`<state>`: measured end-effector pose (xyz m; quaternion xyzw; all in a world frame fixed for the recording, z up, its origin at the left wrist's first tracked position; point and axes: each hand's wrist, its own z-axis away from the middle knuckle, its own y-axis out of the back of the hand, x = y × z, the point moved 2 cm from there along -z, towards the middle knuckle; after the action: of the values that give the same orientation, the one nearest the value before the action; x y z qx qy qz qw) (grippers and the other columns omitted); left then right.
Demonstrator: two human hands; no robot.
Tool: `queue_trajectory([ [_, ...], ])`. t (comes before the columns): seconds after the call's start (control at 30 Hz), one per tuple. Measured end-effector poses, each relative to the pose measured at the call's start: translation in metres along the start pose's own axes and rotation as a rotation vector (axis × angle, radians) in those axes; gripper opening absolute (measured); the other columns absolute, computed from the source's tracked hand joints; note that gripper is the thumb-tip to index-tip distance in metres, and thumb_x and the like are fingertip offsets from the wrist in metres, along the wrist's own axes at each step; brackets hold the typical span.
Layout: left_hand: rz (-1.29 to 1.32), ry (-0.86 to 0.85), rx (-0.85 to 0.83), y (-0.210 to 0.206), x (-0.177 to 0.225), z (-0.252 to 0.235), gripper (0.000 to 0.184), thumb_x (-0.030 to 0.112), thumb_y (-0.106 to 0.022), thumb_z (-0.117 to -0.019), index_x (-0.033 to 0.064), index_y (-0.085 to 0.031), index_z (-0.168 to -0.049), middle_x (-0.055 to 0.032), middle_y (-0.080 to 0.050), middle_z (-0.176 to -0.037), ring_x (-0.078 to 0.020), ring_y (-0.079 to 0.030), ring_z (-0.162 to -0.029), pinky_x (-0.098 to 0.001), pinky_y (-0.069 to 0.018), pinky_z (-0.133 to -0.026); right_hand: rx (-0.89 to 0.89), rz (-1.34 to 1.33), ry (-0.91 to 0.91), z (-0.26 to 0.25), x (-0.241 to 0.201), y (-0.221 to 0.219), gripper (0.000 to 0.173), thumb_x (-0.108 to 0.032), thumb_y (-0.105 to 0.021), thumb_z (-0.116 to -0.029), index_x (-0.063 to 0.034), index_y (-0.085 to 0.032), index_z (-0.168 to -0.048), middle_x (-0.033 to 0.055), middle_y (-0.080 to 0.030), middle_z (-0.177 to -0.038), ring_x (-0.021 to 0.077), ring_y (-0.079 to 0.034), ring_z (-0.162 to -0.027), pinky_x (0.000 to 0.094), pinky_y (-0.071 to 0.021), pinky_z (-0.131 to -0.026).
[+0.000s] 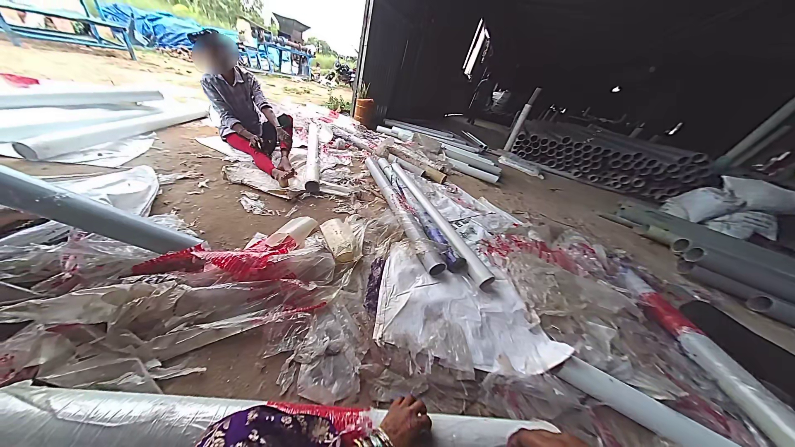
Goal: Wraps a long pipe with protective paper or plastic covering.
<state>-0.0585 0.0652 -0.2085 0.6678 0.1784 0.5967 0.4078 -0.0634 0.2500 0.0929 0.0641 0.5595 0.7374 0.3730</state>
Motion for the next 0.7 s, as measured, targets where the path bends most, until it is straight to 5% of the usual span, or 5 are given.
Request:
queue_trajectory([
  [0.27, -0.079, -0.007, -0.035, -0.0017, 0.0059, -0.0001, 0.028, 0.006, -0.048, -0.1051, -0.0065, -0.066, -0.123, -0.0262, -0.063, -0.133, -0.0442, -0.056, -0.131, -0.0581, -0.0443, -0.108, -0.025, -0.003, -0.034, -0.0022, -0.0005, -0.0006, 0.027, -0.014, -0.06, -0.1029, 0.0047, -0.069, -0.121, 0.0284, -0.072, -0.111, 0.047, -0.07, -0.104, 0.065, -0.0511, -0.093],
  [0.7, -0.054, -0.021, -0.027, -0.0023, 0.0013, 0.0, 0.032, 0.018, -0.053, -0.1046, 0.0039, -0.063, -0.132, -0.0217, -0.06, -0.138, -0.0421, -0.054, -0.132, -0.0606, -0.0444, -0.105, -0.036, 0.004, -0.044, -0.0052, -0.0008, -0.0024, 0.027, -0.013, -0.06, -0.1027, 0.0047, -0.07, -0.12, 0.0286, -0.072, -0.109, 0.0478, -0.07, -0.102, 0.0658, -0.0514, -0.091],
])
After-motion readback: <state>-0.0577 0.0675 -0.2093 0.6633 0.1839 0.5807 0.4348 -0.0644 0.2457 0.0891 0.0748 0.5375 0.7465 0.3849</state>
